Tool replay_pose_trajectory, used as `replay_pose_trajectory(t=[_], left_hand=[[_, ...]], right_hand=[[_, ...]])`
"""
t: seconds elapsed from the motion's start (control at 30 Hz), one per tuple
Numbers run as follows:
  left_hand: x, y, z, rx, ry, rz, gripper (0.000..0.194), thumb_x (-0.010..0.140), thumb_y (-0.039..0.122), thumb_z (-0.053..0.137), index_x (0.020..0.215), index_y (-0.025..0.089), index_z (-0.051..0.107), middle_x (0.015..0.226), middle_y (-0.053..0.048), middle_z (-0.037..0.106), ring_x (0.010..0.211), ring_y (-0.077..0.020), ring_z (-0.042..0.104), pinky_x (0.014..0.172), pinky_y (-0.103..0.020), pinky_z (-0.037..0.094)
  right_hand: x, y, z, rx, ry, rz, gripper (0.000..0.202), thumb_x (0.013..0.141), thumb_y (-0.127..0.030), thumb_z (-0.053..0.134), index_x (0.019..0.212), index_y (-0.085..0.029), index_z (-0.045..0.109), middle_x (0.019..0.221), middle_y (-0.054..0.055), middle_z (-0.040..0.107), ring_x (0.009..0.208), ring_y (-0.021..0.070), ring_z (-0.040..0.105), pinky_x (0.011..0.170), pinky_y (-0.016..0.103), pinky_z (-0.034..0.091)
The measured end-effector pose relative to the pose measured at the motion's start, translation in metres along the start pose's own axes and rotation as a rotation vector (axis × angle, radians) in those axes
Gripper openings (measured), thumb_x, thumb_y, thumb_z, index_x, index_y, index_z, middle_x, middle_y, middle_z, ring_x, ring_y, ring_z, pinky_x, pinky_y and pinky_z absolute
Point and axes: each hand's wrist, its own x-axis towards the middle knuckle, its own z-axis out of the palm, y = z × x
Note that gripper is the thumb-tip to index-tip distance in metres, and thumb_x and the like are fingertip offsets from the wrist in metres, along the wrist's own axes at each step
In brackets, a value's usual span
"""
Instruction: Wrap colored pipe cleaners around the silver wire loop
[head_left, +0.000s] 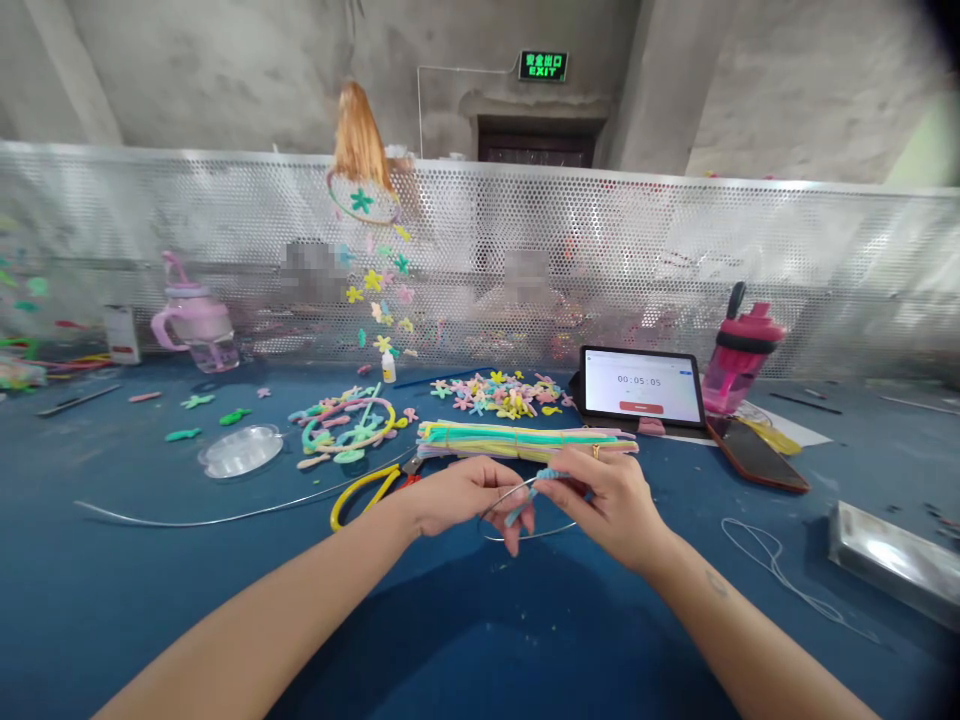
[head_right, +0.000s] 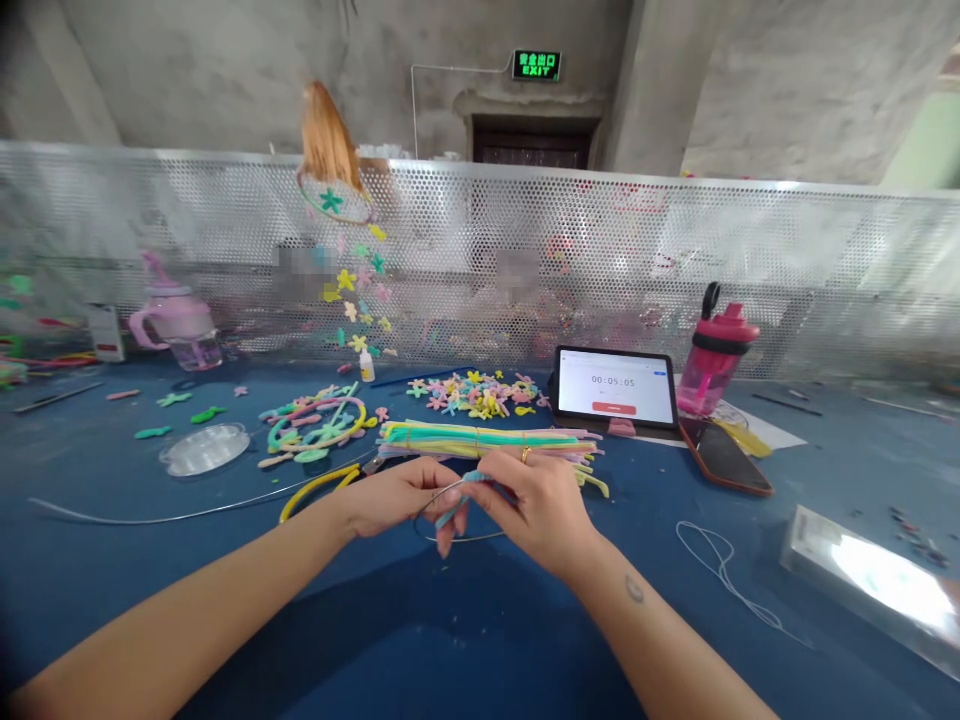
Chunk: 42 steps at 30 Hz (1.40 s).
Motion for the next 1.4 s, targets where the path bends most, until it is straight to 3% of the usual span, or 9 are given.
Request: replay_pose_trajectory(t=[0.27, 0.4, 0.63, 0.9, 1.07, 1.17, 1.23, 1.33, 1.4], left_hand=[[-0.005, 0.018, -0.013, 0.137, 0.443, 0.176, 0.026, 0.09, 0.034, 0.047, 0.073, 0.015, 0.052, 0.062, 0.003, 0.051, 0.057, -0.0076, 0.046, 0.058, -0.021, 0.038], [-0.021, 0.044, 0.003, 0.55, 0.622, 0.35, 0.025, 0.092, 0.028, 0.042, 0.074, 0.015, 0.054, 0.06, 0.002, 0.048, 0.053, -0.0083, 0.042, 0.051, -0.021, 0.034], [-0.031, 0.034, 0.046, 1.464, 0.614, 0.702, 0.015, 0.088, 0.016, 0.046, 0.077, 0.014, 0.056, 0.064, -0.001, 0.054, 0.061, -0.0138, 0.05, 0.053, -0.026, 0.039], [-0.016, 0.009, 0.045, 2.053, 0.559, 0.686, 0.016, 0.083, 0.007, 0.044, 0.089, 0.006, 0.059, 0.071, -0.007, 0.059, 0.062, -0.017, 0.057, 0.049, -0.027, 0.044], [-0.017, 0.007, 0.049, 2.026, 0.592, 0.736, 0.015, 0.083, 0.012, 0.047, 0.09, 0.007, 0.06, 0.067, -0.005, 0.06, 0.058, -0.0161, 0.057, 0.047, -0.027, 0.04], [-0.02, 0.008, 0.045, 1.847, 0.622, 0.792, 0.026, 0.086, 0.027, 0.05, 0.065, 0.014, 0.057, 0.054, -0.001, 0.053, 0.049, -0.0132, 0.051, 0.044, -0.026, 0.034], [-0.021, 0.011, 0.036, 1.589, 0.673, 0.749, 0.039, 0.088, 0.034, 0.046, 0.053, 0.016, 0.048, 0.046, 0.001, 0.047, 0.044, -0.0108, 0.044, 0.044, -0.025, 0.03], [-0.016, 0.016, 0.017, 0.999, 0.798, 0.457, 0.038, 0.091, 0.032, 0.039, 0.057, 0.016, 0.048, 0.048, 0.003, 0.044, 0.044, -0.0085, 0.04, 0.044, -0.023, 0.029], [-0.01, 0.016, 0.006, 0.555, 0.705, 0.262, 0.028, 0.09, 0.034, 0.043, 0.073, 0.015, 0.055, 0.059, 0.002, 0.053, 0.052, -0.0086, 0.048, 0.047, -0.021, 0.035]], right_hand=[[0.0, 0.002, 0.0, 0.004, 0.008, 0.065, 0.027, 0.09, -0.035, 0.048, 0.071, -0.018, 0.059, 0.058, -0.002, 0.052, 0.052, 0.0095, 0.042, 0.054, 0.023, 0.031], [0.0, 0.004, 0.001, 0.004, 0.006, 0.089, 0.028, 0.089, -0.035, 0.047, 0.07, -0.018, 0.059, 0.053, -0.004, 0.045, 0.048, 0.0084, 0.038, 0.051, 0.023, 0.028], [0.002, 0.003, 0.0, 0.016, -0.041, 0.09, 0.032, 0.092, -0.033, 0.043, 0.064, -0.018, 0.05, 0.053, -0.004, 0.044, 0.049, 0.0083, 0.037, 0.051, 0.023, 0.025], [0.005, 0.0, -0.004, -0.037, -0.094, 0.113, 0.033, 0.092, -0.035, 0.04, 0.066, -0.018, 0.049, 0.052, -0.004, 0.043, 0.048, 0.0088, 0.037, 0.049, 0.022, 0.025], [0.004, -0.001, 0.0, -0.091, -0.027, 0.112, 0.038, 0.086, -0.045, 0.05, 0.058, -0.018, 0.046, 0.049, -0.005, 0.039, 0.046, 0.008, 0.033, 0.048, 0.023, 0.023], [0.004, 0.0, 0.001, -0.085, -0.018, 0.123, 0.038, 0.087, -0.043, 0.05, 0.058, -0.018, 0.045, 0.05, -0.005, 0.037, 0.047, 0.0078, 0.033, 0.049, 0.023, 0.024], [0.003, 0.001, 0.001, -0.071, -0.018, 0.127, 0.039, 0.087, -0.044, 0.05, 0.058, -0.018, 0.044, 0.049, -0.006, 0.036, 0.046, 0.0077, 0.032, 0.049, 0.023, 0.024], [0.003, 0.002, 0.0, -0.047, -0.017, 0.137, 0.04, 0.086, -0.044, 0.051, 0.057, -0.018, 0.043, 0.049, -0.005, 0.037, 0.047, 0.0078, 0.032, 0.049, 0.023, 0.024], [0.002, 0.003, 0.0, -0.036, -0.013, 0.137, 0.039, 0.086, -0.043, 0.052, 0.057, -0.018, 0.044, 0.049, -0.005, 0.037, 0.047, 0.008, 0.032, 0.049, 0.022, 0.024]])
